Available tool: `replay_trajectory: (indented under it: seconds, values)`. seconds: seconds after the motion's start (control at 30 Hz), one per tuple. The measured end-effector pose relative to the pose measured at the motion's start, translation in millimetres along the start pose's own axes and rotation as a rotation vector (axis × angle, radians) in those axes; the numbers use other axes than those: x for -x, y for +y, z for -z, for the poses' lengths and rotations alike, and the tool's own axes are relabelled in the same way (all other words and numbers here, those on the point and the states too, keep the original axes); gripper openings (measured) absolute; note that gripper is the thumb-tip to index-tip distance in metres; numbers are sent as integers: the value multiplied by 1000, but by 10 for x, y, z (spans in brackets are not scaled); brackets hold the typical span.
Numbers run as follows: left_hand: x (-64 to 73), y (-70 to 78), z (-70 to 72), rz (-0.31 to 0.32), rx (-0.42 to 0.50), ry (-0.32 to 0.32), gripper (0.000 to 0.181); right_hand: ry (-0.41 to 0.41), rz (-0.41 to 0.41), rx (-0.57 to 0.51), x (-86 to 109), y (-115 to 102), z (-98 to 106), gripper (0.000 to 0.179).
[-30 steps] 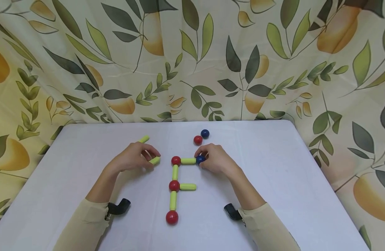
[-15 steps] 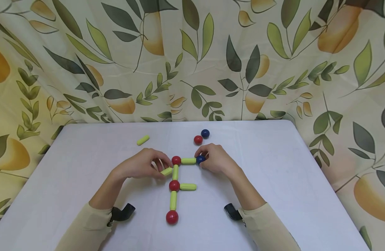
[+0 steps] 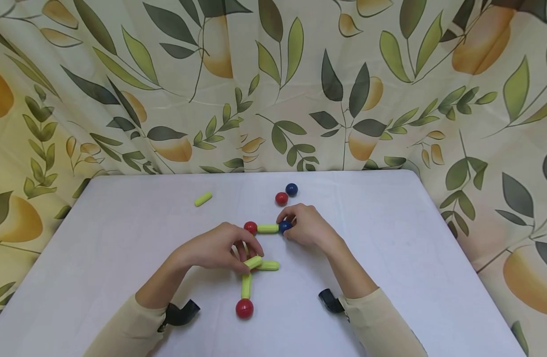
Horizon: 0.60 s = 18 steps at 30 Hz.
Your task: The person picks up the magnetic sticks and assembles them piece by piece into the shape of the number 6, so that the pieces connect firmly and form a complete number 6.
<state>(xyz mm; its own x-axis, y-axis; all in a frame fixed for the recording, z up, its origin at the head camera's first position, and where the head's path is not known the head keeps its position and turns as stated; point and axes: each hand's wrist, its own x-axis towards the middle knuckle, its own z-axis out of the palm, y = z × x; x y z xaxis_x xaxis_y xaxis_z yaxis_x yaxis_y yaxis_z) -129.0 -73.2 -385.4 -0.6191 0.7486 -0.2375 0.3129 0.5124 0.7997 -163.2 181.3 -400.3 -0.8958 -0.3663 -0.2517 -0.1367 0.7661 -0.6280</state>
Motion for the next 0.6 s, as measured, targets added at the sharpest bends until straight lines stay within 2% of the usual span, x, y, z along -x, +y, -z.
replay_trajectory:
  seconds: [0.2, 0.6]
  values:
    - [-36, 78, -121, -23, 28, -38, 30, 3, -2, 1, 2, -5, 1, 26]
    - [-115, 164, -382, -88, 10, -118, 31, 3, 7, -10, -9, 11, 7, 26]
